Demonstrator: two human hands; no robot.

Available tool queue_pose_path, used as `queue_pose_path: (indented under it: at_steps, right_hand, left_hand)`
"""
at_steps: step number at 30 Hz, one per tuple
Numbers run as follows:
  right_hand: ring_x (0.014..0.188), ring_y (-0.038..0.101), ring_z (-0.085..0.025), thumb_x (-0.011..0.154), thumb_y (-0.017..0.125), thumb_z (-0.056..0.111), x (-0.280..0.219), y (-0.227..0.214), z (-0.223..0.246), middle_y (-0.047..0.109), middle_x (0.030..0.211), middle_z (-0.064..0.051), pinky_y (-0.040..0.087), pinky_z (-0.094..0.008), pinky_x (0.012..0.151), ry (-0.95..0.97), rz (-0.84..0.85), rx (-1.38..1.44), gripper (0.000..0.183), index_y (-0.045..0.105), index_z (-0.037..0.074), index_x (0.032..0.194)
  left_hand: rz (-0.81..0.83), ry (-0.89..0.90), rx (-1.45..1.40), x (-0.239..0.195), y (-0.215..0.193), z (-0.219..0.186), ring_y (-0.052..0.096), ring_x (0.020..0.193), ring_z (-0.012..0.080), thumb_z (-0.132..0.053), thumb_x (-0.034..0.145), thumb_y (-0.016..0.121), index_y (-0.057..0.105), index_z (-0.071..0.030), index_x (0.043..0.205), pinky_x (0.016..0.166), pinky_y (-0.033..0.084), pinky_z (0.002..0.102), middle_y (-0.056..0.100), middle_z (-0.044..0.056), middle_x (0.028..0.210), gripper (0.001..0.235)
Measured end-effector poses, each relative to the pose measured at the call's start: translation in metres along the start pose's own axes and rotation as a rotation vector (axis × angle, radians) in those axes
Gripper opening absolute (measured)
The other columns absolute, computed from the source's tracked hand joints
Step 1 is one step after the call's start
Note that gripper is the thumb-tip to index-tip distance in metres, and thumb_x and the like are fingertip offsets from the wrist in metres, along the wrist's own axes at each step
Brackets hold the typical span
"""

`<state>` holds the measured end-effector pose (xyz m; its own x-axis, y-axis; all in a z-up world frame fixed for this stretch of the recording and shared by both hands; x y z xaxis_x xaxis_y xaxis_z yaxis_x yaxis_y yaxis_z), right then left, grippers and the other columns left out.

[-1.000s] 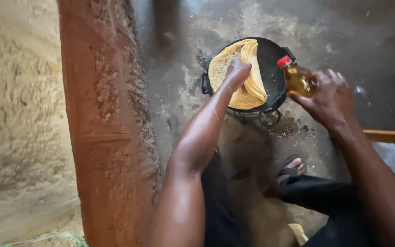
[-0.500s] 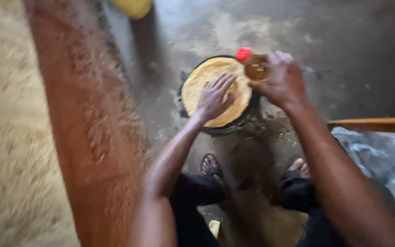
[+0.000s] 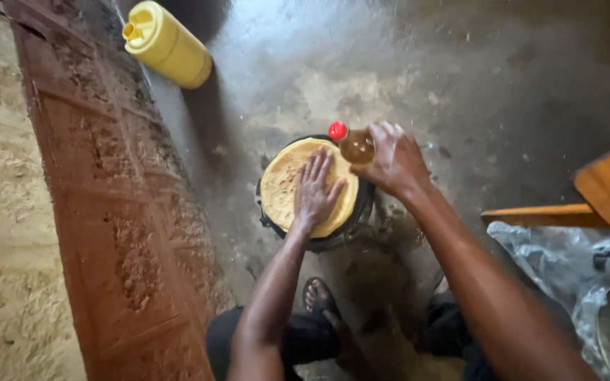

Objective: Cooking flatbreads on a pan, flipping them by hand and applying oil with a spoon.

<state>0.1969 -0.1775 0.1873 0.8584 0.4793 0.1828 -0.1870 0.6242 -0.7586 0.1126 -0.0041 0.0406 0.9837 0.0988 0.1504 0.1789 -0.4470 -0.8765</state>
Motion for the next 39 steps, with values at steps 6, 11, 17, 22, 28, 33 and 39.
queue_pose_path:
  at_steps: [6, 11, 17, 22, 28, 33, 39]
  right_hand:
    - [0.096, 0.068, -0.043, 0.065, 0.096, 0.046, 0.0, 0.016, -0.003, 0.066, 0.099, -0.017, 0.055, -0.051, 0.087, 0.033, 0.036, 0.013, 0.061, 0.07, 0.009, 0.105]
    - [0.098, 0.068, -0.042, 0.061, 0.096, 0.047, -0.002, 0.032, -0.001, 0.065, 0.102, -0.017, 0.055, -0.051, 0.086, 0.049, 0.062, 0.006, 0.065, 0.069, 0.009, 0.107]
    - [0.097, 0.068, -0.046, 0.061, 0.096, 0.039, -0.006, 0.031, 0.01, 0.065, 0.1, -0.021, 0.056, -0.054, 0.087, 0.02, 0.057, 0.002, 0.062, 0.07, 0.005, 0.106]
    - [0.098, 0.068, -0.046, 0.06, 0.096, 0.044, -0.01, 0.033, 0.007, 0.066, 0.102, -0.021, 0.056, -0.055, 0.087, 0.05, 0.082, 0.005, 0.069, 0.071, 0.005, 0.112]
    - [0.098, 0.068, -0.046, 0.061, 0.095, 0.04, -0.01, 0.035, 0.004, 0.065, 0.101, -0.021, 0.056, -0.054, 0.088, 0.06, 0.091, -0.017, 0.065, 0.07, 0.005, 0.11]
    - [0.098, 0.068, -0.046, 0.061, 0.096, 0.045, -0.008, 0.035, 0.008, 0.064, 0.102, -0.021, 0.056, -0.054, 0.088, 0.054, 0.1, -0.007, 0.067, 0.069, 0.006, 0.109]
    - [0.102, 0.069, -0.045, 0.063, 0.094, 0.049, -0.008, 0.036, 0.001, 0.065, 0.104, -0.02, 0.056, -0.053, 0.091, 0.07, 0.118, -0.04, 0.068, 0.07, 0.005, 0.109]
  left_hand:
    - [-0.071, -0.363, -0.09, -0.006, -0.001, 0.016, 0.032, 0.158, 0.0453, -0.055, 0.106, 0.053, 0.045, -0.013, 0.164, 0.127, 0.022, 0.067, 0.042, 0.021, 0.169, 0.072]
    - [0.063, 0.046, 0.061, -0.008, 0.011, 0.005, 0.036, 0.16, 0.0308, -0.067, 0.101, 0.055, 0.045, -0.027, 0.165, 0.129, 0.029, 0.056, 0.041, 0.005, 0.173, 0.076]
    - [-0.142, -0.39, -0.012, -0.009, -0.001, 0.031, 0.033, 0.159, 0.0435, -0.063, 0.105, 0.052, 0.038, -0.021, 0.169, 0.124, 0.03, 0.068, 0.035, 0.012, 0.175, 0.078]
    - [0.033, 0.039, 0.0, -0.007, 0.0, 0.004, 0.043, 0.156, 0.0362, -0.061, 0.1, 0.063, 0.043, -0.027, 0.167, 0.127, 0.034, 0.056, 0.045, 0.007, 0.171, 0.078]
    - [-0.169, -0.191, -0.103, 0.0, 0.003, 0.017, 0.036, 0.158, 0.0405, -0.049, 0.106, 0.059, 0.039, -0.017, 0.168, 0.128, 0.028, 0.057, 0.039, 0.015, 0.173, 0.073]
    - [-0.003, 0.046, 0.062, -0.003, 0.0, 0.008, 0.04, 0.158, 0.0348, -0.064, 0.101, 0.058, 0.046, -0.025, 0.165, 0.129, 0.032, 0.052, 0.042, 0.007, 0.173, 0.076]
    - [-0.088, -0.161, -0.039, -0.001, -0.005, 0.011, 0.036, 0.158, 0.0424, -0.058, 0.102, 0.06, 0.048, -0.02, 0.163, 0.126, 0.03, 0.062, 0.043, 0.013, 0.171, 0.073]
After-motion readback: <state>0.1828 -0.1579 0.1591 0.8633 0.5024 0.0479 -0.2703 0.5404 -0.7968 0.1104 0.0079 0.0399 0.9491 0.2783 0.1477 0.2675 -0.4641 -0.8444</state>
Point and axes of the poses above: each hand's wrist, its own x-axis towards the middle knuckle, its own y-axis out of the palm, z = x × y, the point moved 9 cm from there along x, towards the middle knuckle
